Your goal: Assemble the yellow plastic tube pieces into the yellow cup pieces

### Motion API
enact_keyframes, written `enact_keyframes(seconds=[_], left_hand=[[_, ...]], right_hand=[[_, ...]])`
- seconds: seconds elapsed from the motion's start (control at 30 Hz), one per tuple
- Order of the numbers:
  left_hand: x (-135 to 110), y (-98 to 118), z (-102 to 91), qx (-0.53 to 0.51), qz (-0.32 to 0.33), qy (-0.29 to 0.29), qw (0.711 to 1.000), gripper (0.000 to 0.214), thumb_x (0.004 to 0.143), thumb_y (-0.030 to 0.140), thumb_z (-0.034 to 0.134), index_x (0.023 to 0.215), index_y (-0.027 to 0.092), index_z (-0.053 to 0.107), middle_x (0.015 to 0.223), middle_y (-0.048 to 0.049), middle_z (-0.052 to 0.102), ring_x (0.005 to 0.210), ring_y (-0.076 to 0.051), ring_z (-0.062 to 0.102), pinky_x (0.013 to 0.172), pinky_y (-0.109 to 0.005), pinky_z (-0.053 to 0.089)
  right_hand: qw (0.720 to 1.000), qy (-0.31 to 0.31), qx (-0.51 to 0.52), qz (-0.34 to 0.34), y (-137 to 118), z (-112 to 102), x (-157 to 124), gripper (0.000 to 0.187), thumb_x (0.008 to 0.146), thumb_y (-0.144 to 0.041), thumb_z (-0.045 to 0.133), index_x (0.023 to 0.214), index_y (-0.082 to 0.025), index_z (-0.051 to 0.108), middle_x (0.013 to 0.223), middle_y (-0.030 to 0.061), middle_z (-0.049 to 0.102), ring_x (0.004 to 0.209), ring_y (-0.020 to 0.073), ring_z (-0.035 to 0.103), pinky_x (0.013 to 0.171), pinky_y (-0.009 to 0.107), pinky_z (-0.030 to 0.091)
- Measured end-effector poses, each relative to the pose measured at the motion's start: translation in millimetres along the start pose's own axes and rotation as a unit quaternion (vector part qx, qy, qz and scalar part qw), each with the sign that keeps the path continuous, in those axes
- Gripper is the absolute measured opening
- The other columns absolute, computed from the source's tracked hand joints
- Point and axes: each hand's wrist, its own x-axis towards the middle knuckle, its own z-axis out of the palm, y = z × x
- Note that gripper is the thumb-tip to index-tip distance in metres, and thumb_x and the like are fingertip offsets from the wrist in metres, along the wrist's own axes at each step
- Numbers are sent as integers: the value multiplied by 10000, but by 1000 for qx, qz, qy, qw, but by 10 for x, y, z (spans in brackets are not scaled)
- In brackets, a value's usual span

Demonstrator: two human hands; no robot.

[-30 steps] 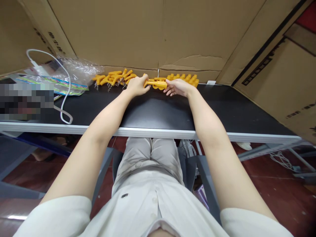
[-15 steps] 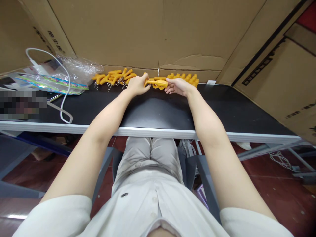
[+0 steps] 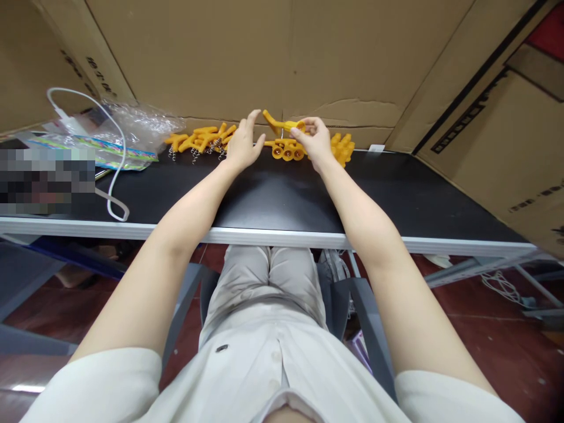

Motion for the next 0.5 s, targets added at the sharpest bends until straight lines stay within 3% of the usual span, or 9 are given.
enact_keyframes(seconds=[0.13, 0.23, 0.33, 0.5], left_hand=[[73, 153, 76, -98, -15, -54, 994, 647, 1199, 592, 446, 1773, 294, 450, 1348, -173, 773, 1284, -361, 763, 1077, -526, 614], [89, 207, 150, -158, 1, -90, 983, 658, 1206, 670, 441, 1751, 305, 491, 1386, -169, 757, 1245, -366, 790, 966, -501, 660], [89, 133, 193, -179, 6, -92, 980, 669, 1191, 708, 487, 1699, 279, 559, 1425, -176, 745, 1266, -374, 784, 938, -487, 680], [176, -141, 315, -250, -19, -64, 966, 608, 1159, 685, 617, 1564, 232, 628, 1371, -161, 764, 1321, -360, 758, 986, -453, 685]], right_hand=[[986, -27, -134, -92, -2, 106, -100, 317, 1018, -305, 826, 1288, -232, 677, 1498, 122, 693, 1503, 276, 637, 1268, 398, 544], [966, -84, -206, -128, -33, 172, -195, 381, 991, -249, 801, 1359, -238, 701, 1551, 143, 682, 1577, 334, 564, 1374, 513, 450], [957, -129, -215, -147, -17, 208, -233, 488, 955, -189, 773, 1436, -207, 692, 1591, 164, 675, 1578, 336, 575, 1398, 521, 423], [953, -181, -186, -158, 120, 186, -127, 580, 956, -189, 676, 1535, -230, 648, 1611, 121, 692, 1516, 283, 655, 1362, 502, 489]])
